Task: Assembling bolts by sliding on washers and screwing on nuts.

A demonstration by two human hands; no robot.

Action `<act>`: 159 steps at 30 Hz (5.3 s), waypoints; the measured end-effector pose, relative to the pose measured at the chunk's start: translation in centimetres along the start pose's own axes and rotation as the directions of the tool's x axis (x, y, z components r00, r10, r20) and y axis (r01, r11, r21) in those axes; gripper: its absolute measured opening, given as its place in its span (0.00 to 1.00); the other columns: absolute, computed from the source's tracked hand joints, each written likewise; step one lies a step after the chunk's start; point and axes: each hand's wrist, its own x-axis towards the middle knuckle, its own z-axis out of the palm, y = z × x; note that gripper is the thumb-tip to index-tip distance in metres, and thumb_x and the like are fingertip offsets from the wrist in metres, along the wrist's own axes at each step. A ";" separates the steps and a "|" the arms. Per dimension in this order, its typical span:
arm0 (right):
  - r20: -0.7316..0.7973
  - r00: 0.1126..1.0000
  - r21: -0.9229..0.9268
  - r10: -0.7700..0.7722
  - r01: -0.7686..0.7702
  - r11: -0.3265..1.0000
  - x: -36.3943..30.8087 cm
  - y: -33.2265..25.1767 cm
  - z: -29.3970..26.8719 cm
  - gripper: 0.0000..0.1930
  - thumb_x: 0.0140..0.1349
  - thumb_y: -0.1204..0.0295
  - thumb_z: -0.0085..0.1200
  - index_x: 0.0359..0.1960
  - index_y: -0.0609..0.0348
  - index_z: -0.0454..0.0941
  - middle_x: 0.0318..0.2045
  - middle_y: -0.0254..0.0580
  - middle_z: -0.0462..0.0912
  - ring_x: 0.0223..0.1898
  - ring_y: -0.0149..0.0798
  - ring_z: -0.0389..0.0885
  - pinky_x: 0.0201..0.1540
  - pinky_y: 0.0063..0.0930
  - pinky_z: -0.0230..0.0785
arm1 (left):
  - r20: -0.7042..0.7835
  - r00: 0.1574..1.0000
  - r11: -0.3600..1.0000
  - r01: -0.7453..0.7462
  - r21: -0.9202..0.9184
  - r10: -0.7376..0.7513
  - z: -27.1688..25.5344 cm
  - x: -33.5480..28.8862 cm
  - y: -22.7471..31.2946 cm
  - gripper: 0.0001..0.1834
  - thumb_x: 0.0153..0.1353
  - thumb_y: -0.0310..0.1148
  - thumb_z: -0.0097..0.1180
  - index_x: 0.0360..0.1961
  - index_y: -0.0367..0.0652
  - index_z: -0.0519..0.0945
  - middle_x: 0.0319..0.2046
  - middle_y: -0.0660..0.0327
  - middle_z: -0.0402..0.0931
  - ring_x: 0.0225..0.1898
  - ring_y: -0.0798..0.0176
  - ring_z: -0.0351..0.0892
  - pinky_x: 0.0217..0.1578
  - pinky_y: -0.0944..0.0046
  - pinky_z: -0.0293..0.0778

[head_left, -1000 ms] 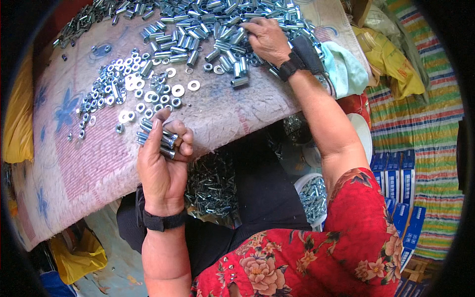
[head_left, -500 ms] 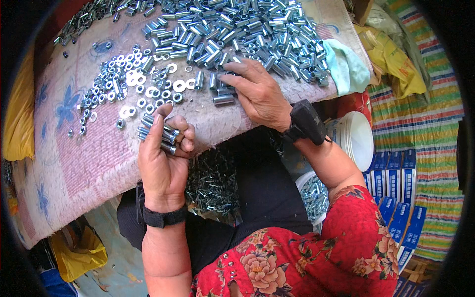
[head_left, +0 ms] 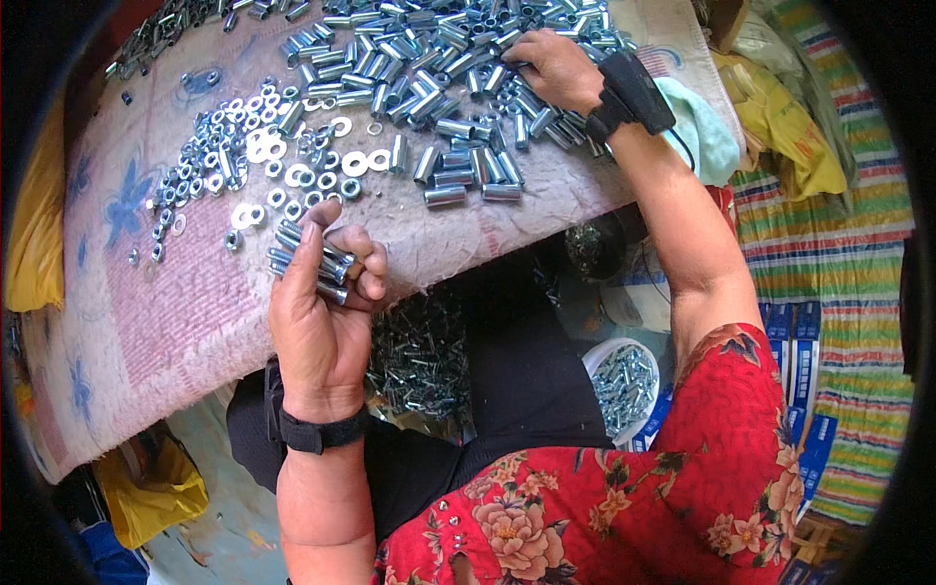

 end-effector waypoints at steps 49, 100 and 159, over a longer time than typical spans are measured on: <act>-0.350 0.774 0.649 0.527 -0.205 0.732 -3.1 -9.1 -4.0 0.11 0.57 0.77 0.46 0.40 0.62 0.77 0.34 0.41 0.81 0.34 0.29 0.78 0.36 0.19 0.69 | 0.107 0.994 0.995 0.025 -0.100 -0.014 -0.3 0.0 0.5 0.07 0.62 0.34 0.47 0.28 0.44 0.68 0.13 0.70 0.55 0.13 0.75 0.54 0.10 0.77 0.49; -0.342 0.859 0.427 0.380 -0.218 0.877 0.9 -4.1 -3.8 0.06 0.51 0.72 0.52 0.29 0.61 0.76 0.22 0.45 0.79 0.24 0.37 0.78 0.28 0.29 0.70 | -0.108 0.994 1.000 -0.021 0.002 0.021 1.8 -0.3 -0.2 0.16 0.58 0.32 0.51 0.45 0.35 0.67 0.18 0.63 0.67 0.17 0.70 0.62 0.12 0.75 0.55; -0.229 0.919 0.259 0.321 -0.260 0.930 9.0 -4.1 0.0 0.11 0.50 0.67 0.50 0.28 0.61 0.79 0.25 0.48 0.80 0.27 0.44 0.80 0.31 0.31 0.71 | 0.024 0.999 0.963 0.047 -0.264 -0.043 0.2 0.2 0.4 0.08 0.53 0.25 0.56 0.35 0.43 0.71 0.25 0.62 0.72 0.28 0.63 0.74 0.22 0.72 0.70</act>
